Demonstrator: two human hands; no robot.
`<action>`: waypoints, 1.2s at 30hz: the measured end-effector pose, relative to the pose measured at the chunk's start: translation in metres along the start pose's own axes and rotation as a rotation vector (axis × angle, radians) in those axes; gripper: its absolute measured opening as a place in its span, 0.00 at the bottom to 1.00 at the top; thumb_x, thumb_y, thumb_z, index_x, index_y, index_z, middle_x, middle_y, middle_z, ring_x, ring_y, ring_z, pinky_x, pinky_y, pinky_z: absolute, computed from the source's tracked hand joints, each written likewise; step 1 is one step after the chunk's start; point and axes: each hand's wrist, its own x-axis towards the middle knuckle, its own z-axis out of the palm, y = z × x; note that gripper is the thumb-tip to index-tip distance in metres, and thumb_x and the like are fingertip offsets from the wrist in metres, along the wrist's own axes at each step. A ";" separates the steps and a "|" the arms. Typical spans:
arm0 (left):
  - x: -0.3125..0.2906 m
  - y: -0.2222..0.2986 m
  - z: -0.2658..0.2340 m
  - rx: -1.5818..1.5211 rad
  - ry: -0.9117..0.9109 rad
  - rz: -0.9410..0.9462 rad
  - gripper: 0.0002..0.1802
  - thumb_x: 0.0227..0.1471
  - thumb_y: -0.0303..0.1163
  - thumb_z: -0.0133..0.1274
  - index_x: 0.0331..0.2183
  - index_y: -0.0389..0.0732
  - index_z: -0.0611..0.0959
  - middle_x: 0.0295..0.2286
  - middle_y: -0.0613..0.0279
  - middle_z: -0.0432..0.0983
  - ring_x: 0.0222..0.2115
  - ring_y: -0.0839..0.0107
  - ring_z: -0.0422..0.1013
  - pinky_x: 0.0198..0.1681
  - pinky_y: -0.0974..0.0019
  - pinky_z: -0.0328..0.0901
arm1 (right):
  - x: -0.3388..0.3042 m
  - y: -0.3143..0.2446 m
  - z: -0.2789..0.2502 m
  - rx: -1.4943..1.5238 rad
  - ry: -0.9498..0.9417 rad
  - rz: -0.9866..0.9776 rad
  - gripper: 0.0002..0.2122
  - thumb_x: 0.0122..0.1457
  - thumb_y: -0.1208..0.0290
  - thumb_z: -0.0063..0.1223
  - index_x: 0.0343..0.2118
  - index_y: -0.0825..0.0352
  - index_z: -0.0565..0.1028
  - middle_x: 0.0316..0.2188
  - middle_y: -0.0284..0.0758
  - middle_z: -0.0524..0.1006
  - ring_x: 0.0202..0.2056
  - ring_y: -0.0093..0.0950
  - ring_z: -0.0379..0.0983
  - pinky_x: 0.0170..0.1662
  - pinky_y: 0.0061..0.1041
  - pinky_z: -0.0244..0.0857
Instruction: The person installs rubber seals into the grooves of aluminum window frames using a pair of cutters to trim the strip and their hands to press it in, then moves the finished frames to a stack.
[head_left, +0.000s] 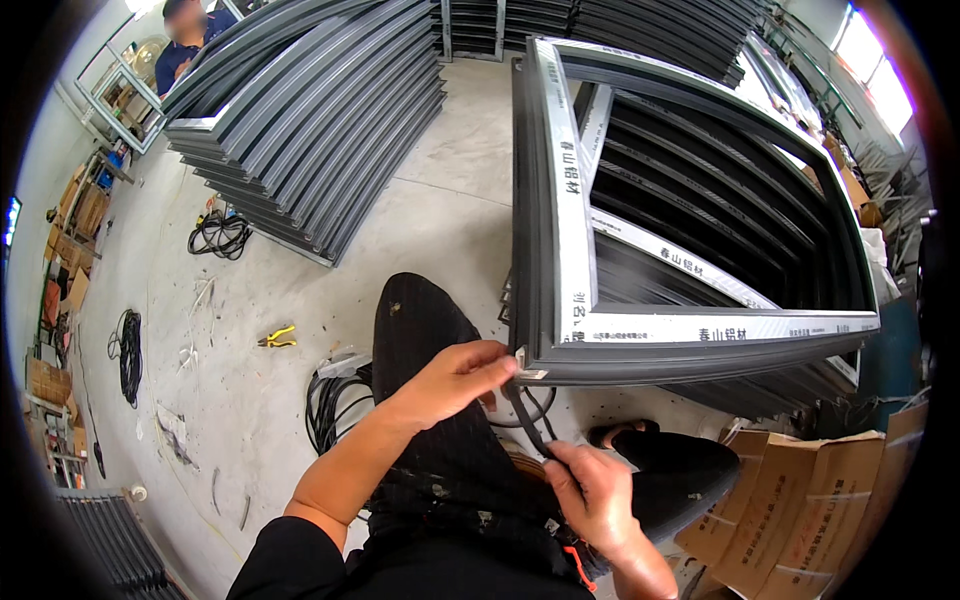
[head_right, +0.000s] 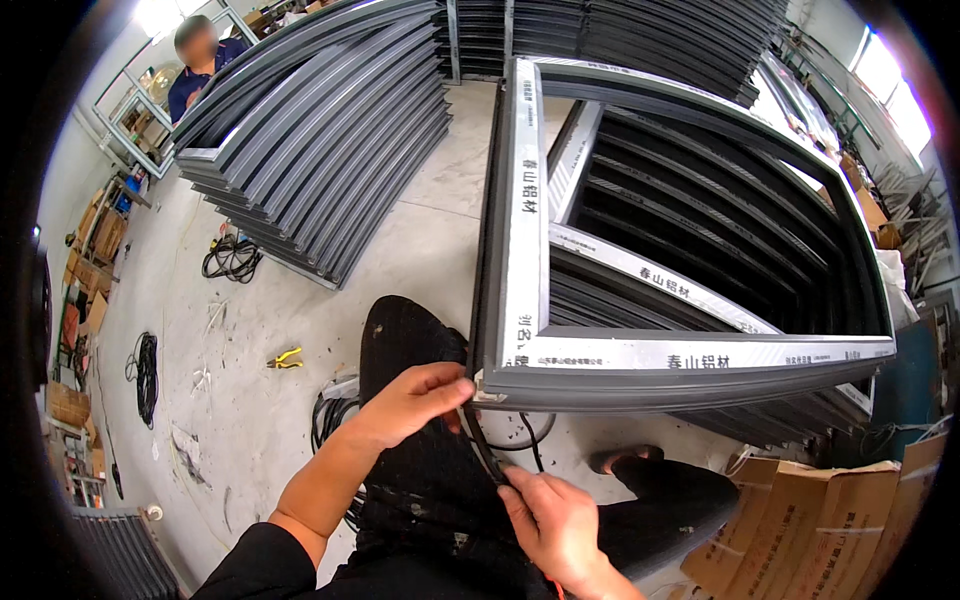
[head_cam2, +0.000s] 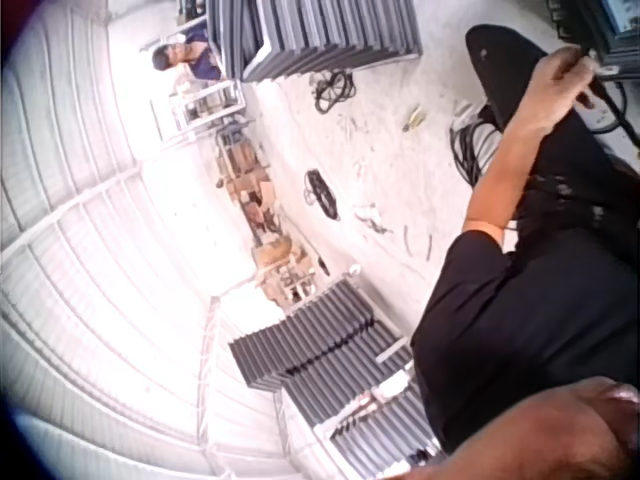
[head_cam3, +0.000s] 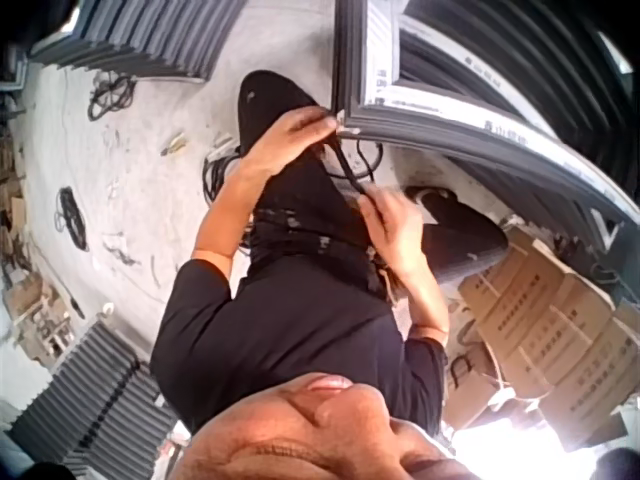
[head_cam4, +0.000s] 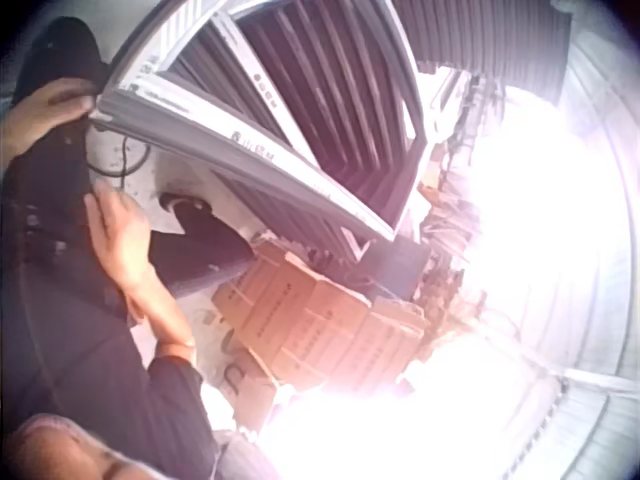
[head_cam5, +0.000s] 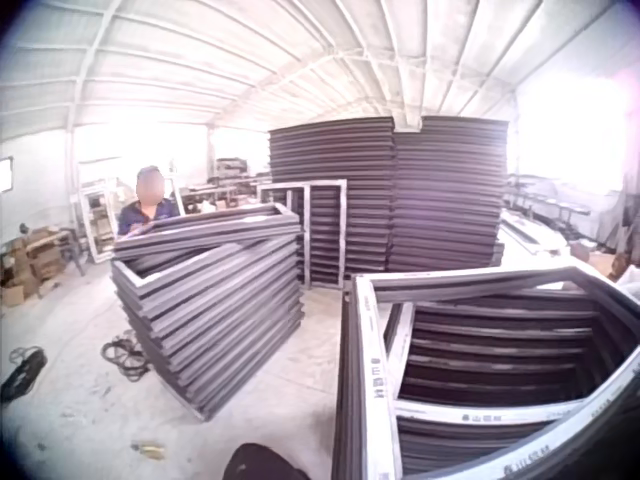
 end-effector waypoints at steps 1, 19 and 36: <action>-0.002 0.001 0.002 -0.062 0.030 -0.002 0.21 0.59 0.46 0.46 0.32 0.35 0.77 0.25 0.66 0.72 0.27 0.78 0.68 0.29 0.73 0.64 | 0.005 -0.004 -0.009 -0.156 0.045 -0.061 0.12 0.47 0.77 0.60 0.36 0.67 0.75 0.17 0.37 0.70 0.18 0.36 0.69 0.22 0.31 0.62; -0.006 -0.010 0.023 -0.102 0.141 0.000 0.18 0.56 0.43 0.51 0.27 0.36 0.74 0.22 0.67 0.70 0.21 0.82 0.64 0.25 0.76 0.60 | 0.059 0.005 -0.034 -0.459 0.123 -0.059 0.04 0.49 0.76 0.57 0.29 0.66 0.75 0.20 0.39 0.72 0.24 0.40 0.71 0.27 0.34 0.64; -0.001 -0.013 0.033 -0.224 0.088 -0.029 0.18 0.56 0.43 0.51 0.35 0.36 0.76 0.24 0.69 0.70 0.23 0.83 0.62 0.25 0.77 0.57 | 0.066 0.005 -0.048 -0.459 0.040 -0.153 0.05 0.46 0.74 0.58 0.25 0.63 0.73 0.18 0.35 0.72 0.20 0.37 0.70 0.22 0.32 0.63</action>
